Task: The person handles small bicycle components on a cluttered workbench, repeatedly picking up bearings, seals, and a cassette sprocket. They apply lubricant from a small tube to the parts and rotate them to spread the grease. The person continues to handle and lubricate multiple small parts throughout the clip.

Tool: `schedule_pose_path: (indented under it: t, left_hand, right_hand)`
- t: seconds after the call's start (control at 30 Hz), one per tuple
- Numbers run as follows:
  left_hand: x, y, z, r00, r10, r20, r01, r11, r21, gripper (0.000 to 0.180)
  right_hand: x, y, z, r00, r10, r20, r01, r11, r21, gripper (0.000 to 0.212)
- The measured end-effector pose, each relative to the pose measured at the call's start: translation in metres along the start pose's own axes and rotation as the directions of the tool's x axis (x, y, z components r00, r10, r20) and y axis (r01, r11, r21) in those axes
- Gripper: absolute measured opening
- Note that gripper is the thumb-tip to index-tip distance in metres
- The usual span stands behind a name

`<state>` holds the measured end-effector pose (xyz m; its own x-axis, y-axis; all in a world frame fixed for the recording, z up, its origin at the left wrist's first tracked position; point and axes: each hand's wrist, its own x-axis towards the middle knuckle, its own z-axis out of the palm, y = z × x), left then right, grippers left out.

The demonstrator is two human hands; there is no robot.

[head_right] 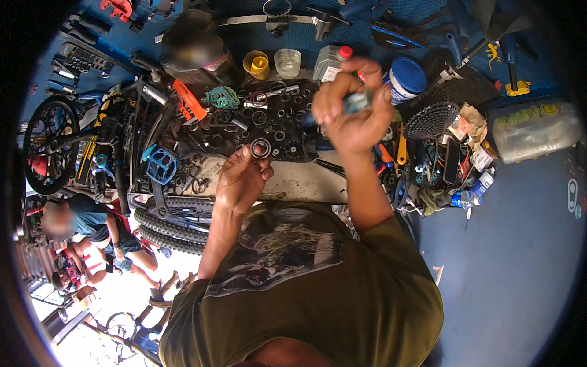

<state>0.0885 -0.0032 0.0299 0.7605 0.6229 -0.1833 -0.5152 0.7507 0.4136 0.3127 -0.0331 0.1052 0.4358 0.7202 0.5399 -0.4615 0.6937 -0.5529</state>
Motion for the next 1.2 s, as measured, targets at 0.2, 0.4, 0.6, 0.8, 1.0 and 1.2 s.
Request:
schedule_pose_path:
  t: [0.2,0.4,0.6,0.8,1.0,1.2]
  left_hand:
    - [-0.003,0.007,-0.007,0.998,0.052,-0.034,-0.048,0.993,0.110,0.019]
    - [-0.001,0.008,-0.024,0.990,0.117,-0.073,-0.109,0.988,0.112,0.014]
    - [-0.002,0.009,-0.025,0.987,0.127,-0.102,-0.113,0.984,0.139,0.015]
    - [0.000,0.009,-0.025,0.985,0.131,-0.113,-0.116,0.984,0.135,0.015]
    - [0.002,0.009,-0.025,0.984,0.138,-0.113,-0.119,0.980,0.157,0.015]
    - [0.002,0.008,-0.035,0.975,0.159,-0.157,-0.119,0.964,0.237,0.014]
  right_hand:
    - [0.019,0.014,-0.108,0.998,0.045,-0.038,-0.051,0.329,-0.943,0.022]
    - [-0.023,0.049,-0.161,0.851,0.472,-0.231,-0.014,-0.419,-0.908,0.012]
    - [-0.033,0.072,-0.181,0.764,0.581,-0.282,0.082,-0.521,-0.850,0.018]
    - [-0.030,0.081,-0.178,0.752,0.575,-0.322,0.099,-0.582,-0.807,0.025]
    - [-0.030,0.078,-0.180,0.780,0.520,-0.348,0.028,-0.585,-0.811,0.026]
    - [-0.011,0.035,-0.164,0.880,0.344,-0.328,-0.099,-0.542,-0.834,0.024]
